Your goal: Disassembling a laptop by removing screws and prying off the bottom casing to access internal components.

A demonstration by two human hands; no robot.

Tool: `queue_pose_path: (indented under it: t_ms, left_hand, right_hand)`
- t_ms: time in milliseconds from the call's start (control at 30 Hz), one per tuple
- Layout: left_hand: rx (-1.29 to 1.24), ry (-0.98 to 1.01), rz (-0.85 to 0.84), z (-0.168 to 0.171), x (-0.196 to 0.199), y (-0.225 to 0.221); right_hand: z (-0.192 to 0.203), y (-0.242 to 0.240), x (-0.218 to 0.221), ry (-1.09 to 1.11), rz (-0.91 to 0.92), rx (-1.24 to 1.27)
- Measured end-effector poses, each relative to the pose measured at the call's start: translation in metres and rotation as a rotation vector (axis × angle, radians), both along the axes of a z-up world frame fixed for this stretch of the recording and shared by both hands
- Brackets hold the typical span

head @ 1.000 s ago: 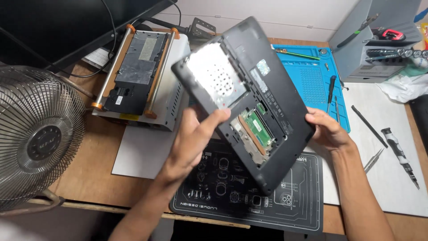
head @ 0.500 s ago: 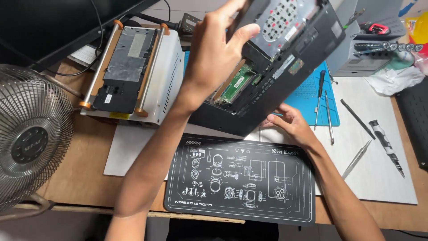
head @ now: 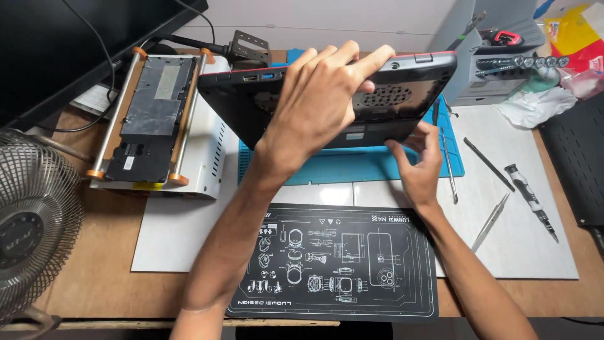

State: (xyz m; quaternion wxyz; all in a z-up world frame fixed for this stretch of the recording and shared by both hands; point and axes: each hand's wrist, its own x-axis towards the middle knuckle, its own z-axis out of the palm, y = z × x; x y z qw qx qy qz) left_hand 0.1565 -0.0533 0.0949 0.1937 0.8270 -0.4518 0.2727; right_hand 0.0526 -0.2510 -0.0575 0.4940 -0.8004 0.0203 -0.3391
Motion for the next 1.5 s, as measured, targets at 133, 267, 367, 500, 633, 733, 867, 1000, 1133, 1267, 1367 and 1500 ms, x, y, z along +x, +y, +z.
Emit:
queue_pose_path:
  t_ms: [133, 267, 367, 500, 633, 733, 867, 1000, 1133, 1267, 1367, 1500]
  left_hand:
    - [0.048, -0.005, -0.033, -0.003, 0.0, 0.001]
    - [0.093, 0.037, -0.028, -0.015, 0.002, 0.0]
    - [0.099, 0.041, -0.025, -0.02, 0.001, -0.002]
    - [0.108, -0.107, 0.02, -0.026, -0.003, -0.007]
    - [0.098, -0.121, 0.06, -0.027, -0.004, -0.007]
    - [-0.004, -0.023, 0.017, -0.028, -0.001, -0.003]
    - [-0.055, 0.125, -0.033, -0.023, 0.004, 0.009]
    - [-0.034, 0.198, -0.057, -0.024, 0.01, 0.018]
    - [-0.045, 0.206, -0.05, -0.022, 0.014, 0.023]
    - [-0.04, 0.241, -0.052, -0.02, 0.017, 0.031]
    - [-0.037, 0.246, -0.044, -0.015, 0.021, 0.039]
    - [-0.011, 0.206, 0.011, -0.016, 0.032, 0.051]
  right_hand:
    - [-0.003, 0.001, -0.002, 0.06, -0.048, -0.185]
    - [-0.012, -0.004, 0.001, 0.13, -0.06, -0.4]
    - [-0.016, -0.007, 0.002, 0.143, -0.056, -0.46]
    - [-0.018, -0.01, 0.002, 0.14, -0.07, -0.49]
    - [-0.021, -0.017, 0.005, 0.113, -0.075, -0.488]
    - [-0.02, -0.015, 0.005, 0.108, -0.063, -0.467]
    - [-0.019, -0.016, 0.005, 0.119, -0.066, -0.457]
    - [-0.02, -0.028, 0.005, -0.033, -0.132, -0.488]
    - [0.053, -0.006, 0.008, -0.4, -0.073, -0.548]
    - [0.125, 0.002, -0.006, -0.451, 0.024, -0.809]
    - [0.163, -0.005, -0.015, -0.216, 0.087, -0.941]
    - [0.17, -0.021, -0.009, 0.005, 0.056, -1.032]
